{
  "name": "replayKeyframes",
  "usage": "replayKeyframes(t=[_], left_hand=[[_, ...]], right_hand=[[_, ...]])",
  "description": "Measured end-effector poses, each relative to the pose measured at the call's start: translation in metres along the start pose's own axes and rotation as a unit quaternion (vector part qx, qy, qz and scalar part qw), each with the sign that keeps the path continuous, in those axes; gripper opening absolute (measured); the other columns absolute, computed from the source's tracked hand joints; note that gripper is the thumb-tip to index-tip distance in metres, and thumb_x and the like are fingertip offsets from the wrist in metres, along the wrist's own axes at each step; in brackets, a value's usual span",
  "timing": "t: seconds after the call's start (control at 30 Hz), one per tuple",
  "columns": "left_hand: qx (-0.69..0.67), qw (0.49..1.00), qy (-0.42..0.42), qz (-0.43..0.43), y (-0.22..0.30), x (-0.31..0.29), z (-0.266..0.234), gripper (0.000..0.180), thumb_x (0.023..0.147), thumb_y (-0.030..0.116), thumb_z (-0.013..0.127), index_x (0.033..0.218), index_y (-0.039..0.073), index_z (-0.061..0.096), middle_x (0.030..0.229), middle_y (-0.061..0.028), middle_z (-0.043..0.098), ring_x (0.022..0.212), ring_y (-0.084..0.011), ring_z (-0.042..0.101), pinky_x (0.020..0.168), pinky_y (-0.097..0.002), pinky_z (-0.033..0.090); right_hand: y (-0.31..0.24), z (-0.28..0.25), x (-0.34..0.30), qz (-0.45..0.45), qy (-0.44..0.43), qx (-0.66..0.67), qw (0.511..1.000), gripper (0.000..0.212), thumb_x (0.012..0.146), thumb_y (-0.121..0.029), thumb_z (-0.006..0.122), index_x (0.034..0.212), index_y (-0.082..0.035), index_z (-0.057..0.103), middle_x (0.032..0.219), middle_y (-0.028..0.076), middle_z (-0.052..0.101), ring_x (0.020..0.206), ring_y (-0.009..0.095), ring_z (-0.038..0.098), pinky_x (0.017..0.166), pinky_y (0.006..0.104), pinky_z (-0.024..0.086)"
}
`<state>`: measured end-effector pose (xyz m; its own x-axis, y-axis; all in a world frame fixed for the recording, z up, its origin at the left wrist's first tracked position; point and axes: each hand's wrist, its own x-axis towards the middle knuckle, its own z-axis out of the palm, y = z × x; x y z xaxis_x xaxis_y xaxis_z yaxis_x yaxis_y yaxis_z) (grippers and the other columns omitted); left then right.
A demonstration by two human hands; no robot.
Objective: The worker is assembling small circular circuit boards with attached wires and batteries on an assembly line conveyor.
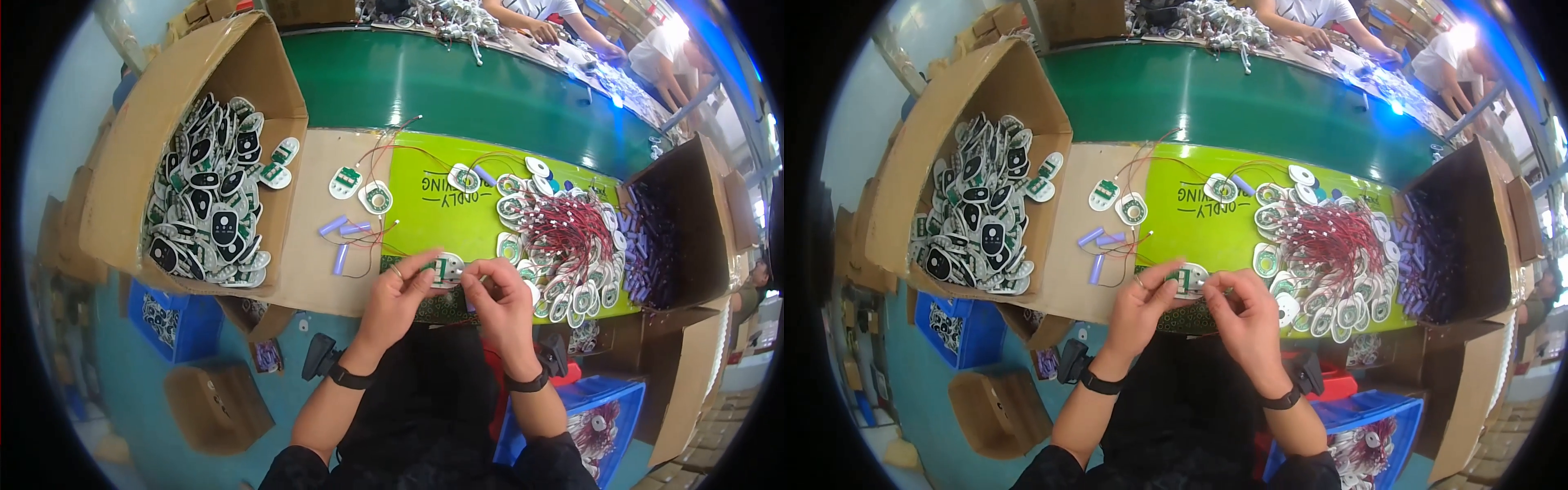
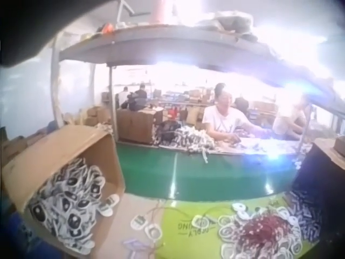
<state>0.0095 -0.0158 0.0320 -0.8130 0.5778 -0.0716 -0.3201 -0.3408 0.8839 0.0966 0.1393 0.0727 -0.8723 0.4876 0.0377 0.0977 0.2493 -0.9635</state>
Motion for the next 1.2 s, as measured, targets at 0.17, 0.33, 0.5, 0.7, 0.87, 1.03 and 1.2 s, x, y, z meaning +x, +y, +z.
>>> replayKeyframes(t=[0.17, 0.33, 0.5, 0.7, 0.87, 1.03, 1.2], left_hand=[[-0.018, 0.999, 0.0, -0.045, -0.017, 0.009, -0.017, 0.043, 0.108, 0.007, 0.056, 0.148, -0.006, 0.047, 0.131, -0.0156, 0.067, 0.113, -0.0197, 0.069, 0.096, -0.0351, 0.061], [-0.009, 0.999, -0.01, -0.037, -0.018, 0.01, -0.018, 0.042, 0.107, 0.009, 0.059, 0.146, -0.006, 0.05, 0.131, -0.0157, 0.067, 0.116, -0.0194, 0.068, 0.096, -0.0357, 0.062], [-0.027, 0.999, -0.008, -0.04, -0.018, 0.01, -0.017, 0.041, 0.107, 0.007, 0.058, 0.146, -0.005, 0.051, 0.133, -0.0149, 0.066, 0.118, -0.0196, 0.067, 0.098, -0.037, 0.061], [-0.014, 1.0, 0.004, -0.019, -0.026, 0.009, -0.02, 0.039, 0.107, 0.008, 0.061, 0.144, -0.004, 0.056, 0.13, -0.0127, 0.069, 0.114, -0.0151, 0.068, 0.097, -0.0326, 0.06], [0.054, 0.998, 0.037, 0.019, -0.034, 0.005, -0.017, 0.034, 0.105, 0.006, 0.064, 0.138, -0.003, 0.064, 0.121, -0.0101, 0.075, 0.105, -0.0112, 0.071, 0.091, -0.0285, 0.059], [0.119, 0.99, 0.058, 0.042, -0.035, 0.008, -0.01, 0.032, 0.103, 0.004, 0.065, 0.135, -0.004, 0.066, 0.112, -0.01, 0.078, 0.098, -0.0098, 0.072, 0.087, -0.0277, 0.06], [0.08, 0.995, 0.056, 0.028, -0.034, 0.011, -0.007, 0.032, 0.104, 0.003, 0.063, 0.135, -0.004, 0.066, 0.111, -0.0096, 0.077, 0.096, -0.0096, 0.072, 0.086, -0.0269, 0.06]], right_hand=[[0.003, 0.006, 0.003, -0.048, 0.018, -0.092, 0.994, 0.01, 0.091, -0.004, 0.076, 0.1, -0.001, 0.073, 0.106, 0.008, 0.06, 0.085, 0.017, 0.06, 0.073, 0.0292, 0.049], [0.012, 0.02, 0.01, -0.151, 0.062, -0.193, 0.967, 0.012, 0.088, -0.003, 0.078, 0.099, -0.005, 0.075, 0.125, 0.012, 0.058, 0.091, 0.022, 0.063, 0.076, 0.0318, 0.051], [0.006, 0.024, 0.011, -0.086, 0.036, -0.147, 0.985, 0.012, 0.087, -0.003, 0.078, 0.098, -0.005, 0.076, 0.127, 0.012, 0.059, 0.088, 0.02, 0.063, 0.071, 0.0315, 0.051], [0.003, 0.027, 0.012, -0.066, 0.033, -0.155, 0.985, 0.01, 0.086, -0.003, 0.078, 0.097, -0.005, 0.077, 0.126, 0.011, 0.061, 0.086, 0.02, 0.063, 0.07, 0.0311, 0.051], [0.004, 0.023, 0.02, -0.121, 0.026, -0.23, 0.965, 0.009, 0.085, -0.002, 0.077, 0.094, -0.003, 0.077, 0.126, 0.011, 0.063, 0.084, 0.023, 0.067, 0.071, 0.0322, 0.052], [0.01, 0.027, 0.022, -0.089, 0.016, -0.16, 0.983, 0.008, 0.086, -0.002, 0.075, 0.093, -0.001, 0.078, 0.121, 0.013, 0.069, 0.09, 0.026, 0.073, 0.074, 0.037, 0.056], [0.013, 0.026, 0.019, -0.081, 0.016, -0.161, 0.983, 0.008, 0.089, -0.005, 0.073, 0.095, -0.001, 0.077, 0.118, 0.014, 0.071, 0.093, 0.028, 0.073, 0.078, 0.0351, 0.057]])
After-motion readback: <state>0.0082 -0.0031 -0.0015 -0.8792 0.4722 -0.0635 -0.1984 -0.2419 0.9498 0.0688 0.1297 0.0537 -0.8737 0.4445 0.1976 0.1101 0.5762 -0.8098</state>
